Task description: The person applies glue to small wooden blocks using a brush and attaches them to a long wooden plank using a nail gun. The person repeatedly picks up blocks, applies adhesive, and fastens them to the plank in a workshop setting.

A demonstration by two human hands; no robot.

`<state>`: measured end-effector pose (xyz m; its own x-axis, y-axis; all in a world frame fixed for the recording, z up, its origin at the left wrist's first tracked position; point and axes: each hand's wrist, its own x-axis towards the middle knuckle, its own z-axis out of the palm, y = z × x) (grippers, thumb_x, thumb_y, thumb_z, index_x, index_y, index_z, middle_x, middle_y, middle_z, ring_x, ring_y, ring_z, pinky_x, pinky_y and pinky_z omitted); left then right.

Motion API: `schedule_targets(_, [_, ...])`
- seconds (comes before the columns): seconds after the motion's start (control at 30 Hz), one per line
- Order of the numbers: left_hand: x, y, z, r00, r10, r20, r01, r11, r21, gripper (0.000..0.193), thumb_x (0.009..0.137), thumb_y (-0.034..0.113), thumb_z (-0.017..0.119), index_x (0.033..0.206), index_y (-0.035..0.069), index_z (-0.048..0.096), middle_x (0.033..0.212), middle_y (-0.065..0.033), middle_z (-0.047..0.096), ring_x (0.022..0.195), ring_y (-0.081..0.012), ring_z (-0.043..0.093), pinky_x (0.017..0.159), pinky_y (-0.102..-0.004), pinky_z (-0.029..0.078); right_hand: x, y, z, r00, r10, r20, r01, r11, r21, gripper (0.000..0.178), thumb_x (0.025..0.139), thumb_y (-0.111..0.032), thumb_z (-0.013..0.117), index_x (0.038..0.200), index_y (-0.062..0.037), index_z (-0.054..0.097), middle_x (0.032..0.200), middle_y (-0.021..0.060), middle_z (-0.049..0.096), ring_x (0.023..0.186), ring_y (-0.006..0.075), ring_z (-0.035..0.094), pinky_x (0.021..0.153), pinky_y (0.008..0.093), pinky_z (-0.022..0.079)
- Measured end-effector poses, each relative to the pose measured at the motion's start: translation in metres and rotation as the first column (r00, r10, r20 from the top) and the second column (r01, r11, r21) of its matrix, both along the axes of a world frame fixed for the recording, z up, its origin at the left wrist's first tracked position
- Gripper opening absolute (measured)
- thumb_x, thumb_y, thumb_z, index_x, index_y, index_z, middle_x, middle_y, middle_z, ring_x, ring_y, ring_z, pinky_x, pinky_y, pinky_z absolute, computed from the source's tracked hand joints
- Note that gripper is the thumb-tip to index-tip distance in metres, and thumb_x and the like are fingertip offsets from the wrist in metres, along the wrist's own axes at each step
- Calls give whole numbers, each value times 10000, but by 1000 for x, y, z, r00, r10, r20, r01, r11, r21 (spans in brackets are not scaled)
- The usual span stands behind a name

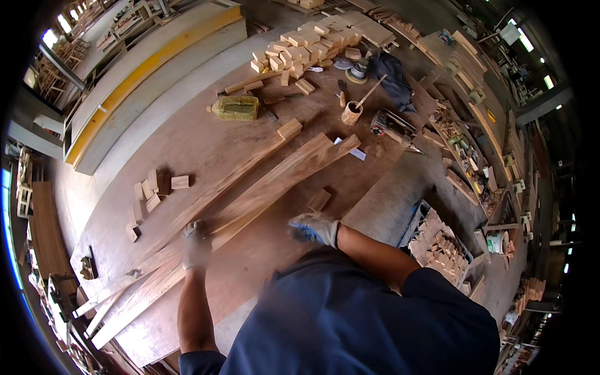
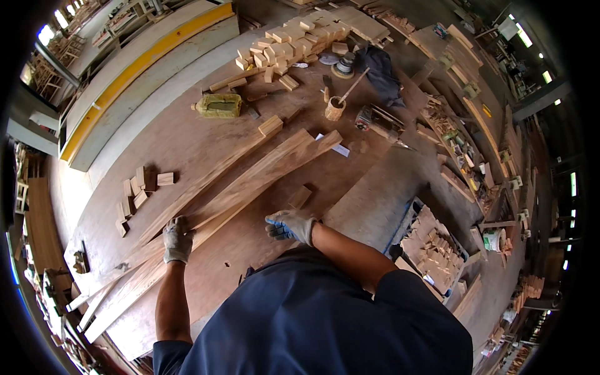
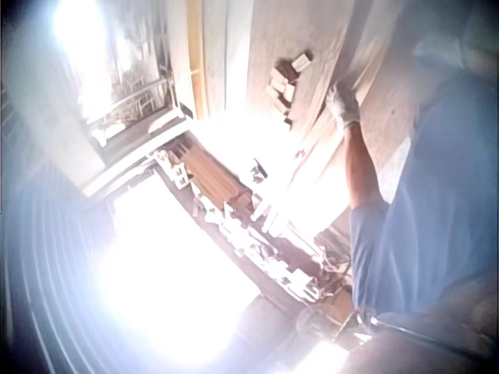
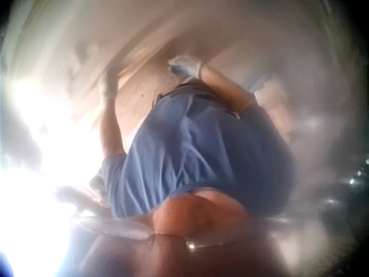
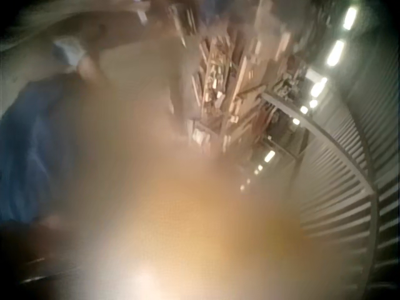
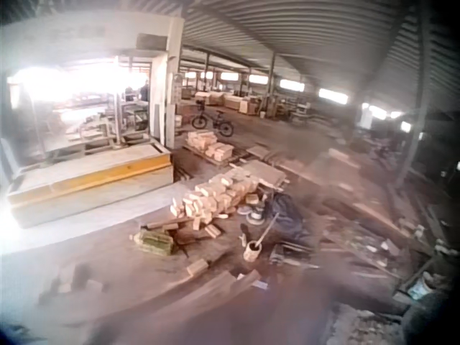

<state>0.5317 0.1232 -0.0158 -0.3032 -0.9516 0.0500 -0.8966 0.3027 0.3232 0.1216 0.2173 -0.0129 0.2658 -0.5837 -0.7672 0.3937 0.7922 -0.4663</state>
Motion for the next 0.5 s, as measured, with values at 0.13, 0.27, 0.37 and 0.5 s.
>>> schedule_targets(0.13, [4, -14, -3, 998, 65, 5, -65, 998, 5, 545, 761, 209, 890, 1237, 99, 649, 1132, -158, 699, 1065, -407, 653, 906, -513, 518, -24, 8, -2, 997, -60, -45, 62, 997, 40, 270, 1021, -247, 729, 1209, -54, 717, 1075, 155, 786, 937, 287, 784, 810, 414, 658])
schedule_targets(0.27, [-4, -23, -1, 996, 69, 62, -73, 995, 66, 553, 770, 206, 885, 1256, 88, 649, 1131, -177, 698, 1066, -414, 649, 901, -514, 529, -45, 13, 13, 990, -65, -129, 72, 996, 50, 265, 995, -246, 767, 1172, -54, 718, 1071, 144, 785, 926, 264, 783, 786, 368, 645])
schedule_targets(0.37, [-17, -20, 1, 990, 99, 98, -107, 991, 79, 597, 765, 187, 879, 1299, 77, 637, 1201, -181, 687, 1144, -410, 618, 989, -513, 497, -68, 17, 6, 958, 0, -285, -14, 999, -48, 252, 989, -277, 772, 1117, -65, 729, 999, 102, 775, 859, 193, 758, 723, 324, 610])
schedule_targets(0.5, [-56, -17, 15, 977, 157, 145, -168, 983, 68, 692, 784, 134, 835, 1416, 48, 567, 1413, -209, 595, 1334, -430, 510, 1151, -518, 409, -110, 5, -7, 821, 107, -561, -235, 958, -162, 277, 968, -286, 782, 1105, -48, 746, 997, 91, 784, 882, 169, 744, 766, 310, 591])
